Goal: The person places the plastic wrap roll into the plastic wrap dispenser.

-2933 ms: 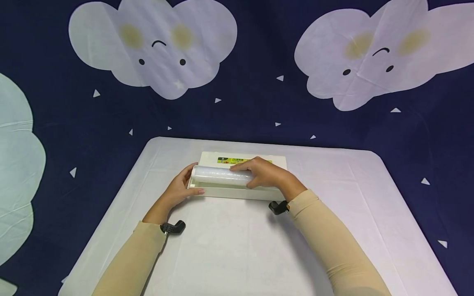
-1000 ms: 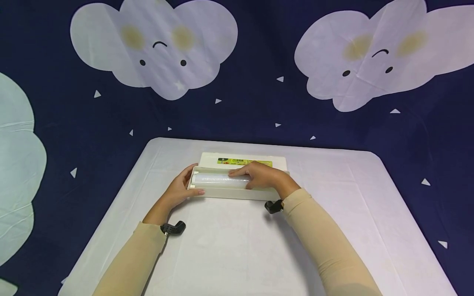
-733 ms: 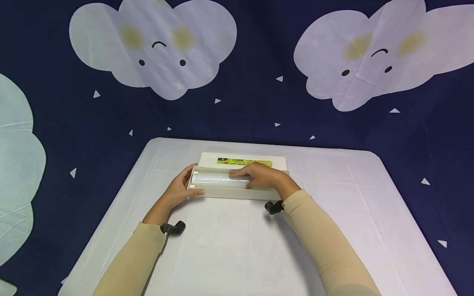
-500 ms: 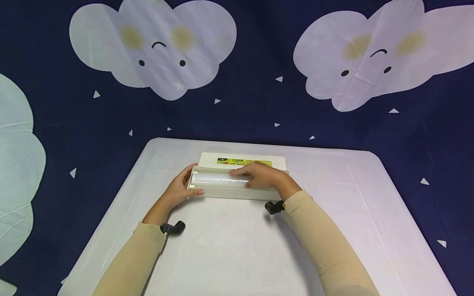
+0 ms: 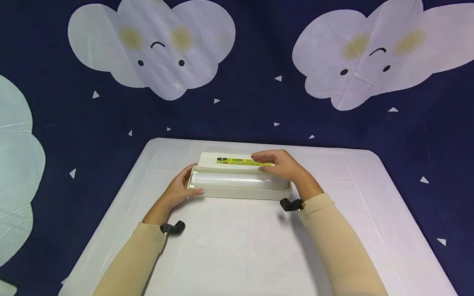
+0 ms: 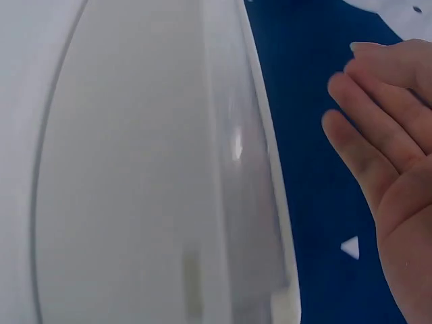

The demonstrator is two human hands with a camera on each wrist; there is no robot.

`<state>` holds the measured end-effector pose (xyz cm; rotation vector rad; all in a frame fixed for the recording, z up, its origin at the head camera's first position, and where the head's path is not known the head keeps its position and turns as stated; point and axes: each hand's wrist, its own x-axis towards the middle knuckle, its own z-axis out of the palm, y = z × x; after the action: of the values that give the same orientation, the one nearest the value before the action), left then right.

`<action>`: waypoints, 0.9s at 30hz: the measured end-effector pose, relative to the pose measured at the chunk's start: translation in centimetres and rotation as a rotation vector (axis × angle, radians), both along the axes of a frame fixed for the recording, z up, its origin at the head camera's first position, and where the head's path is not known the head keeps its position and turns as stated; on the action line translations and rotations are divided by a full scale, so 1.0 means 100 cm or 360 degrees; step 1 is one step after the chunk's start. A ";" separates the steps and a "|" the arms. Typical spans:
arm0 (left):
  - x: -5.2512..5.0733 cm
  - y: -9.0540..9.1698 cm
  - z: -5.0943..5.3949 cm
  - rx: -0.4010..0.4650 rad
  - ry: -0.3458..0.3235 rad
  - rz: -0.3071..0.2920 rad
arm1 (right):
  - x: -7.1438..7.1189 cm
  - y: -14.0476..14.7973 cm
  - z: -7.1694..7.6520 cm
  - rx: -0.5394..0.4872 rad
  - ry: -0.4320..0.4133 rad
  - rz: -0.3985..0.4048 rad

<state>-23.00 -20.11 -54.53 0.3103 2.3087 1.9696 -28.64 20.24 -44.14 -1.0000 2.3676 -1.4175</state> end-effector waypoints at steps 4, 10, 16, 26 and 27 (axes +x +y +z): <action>0.001 0.000 0.001 -0.0004 0.0021 -0.0001 | 0.002 0.016 -0.005 0.0013 -0.0007 -0.0144; 0.001 0.001 0.003 -0.0012 -0.0002 0.0003 | 0.004 0.031 -0.014 -0.0004 0.0024 -0.0256; 0.001 0.001 0.002 0.0012 -0.0008 -0.0009 | 0.007 0.045 -0.026 -0.0043 0.0003 -0.0310; 0.002 0.000 0.002 -0.0018 -0.0006 -0.0007 | 0.018 0.059 -0.043 -0.0163 -0.0093 -0.0379; 0.002 0.000 0.002 -0.0022 -0.0007 -0.0005 | 0.019 0.059 -0.045 -0.0174 -0.0098 -0.0389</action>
<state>-22.84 -20.10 -54.31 0.3081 2.3167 1.9496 -26.70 26.17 -48.65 -0.6972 2.4570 -1.6523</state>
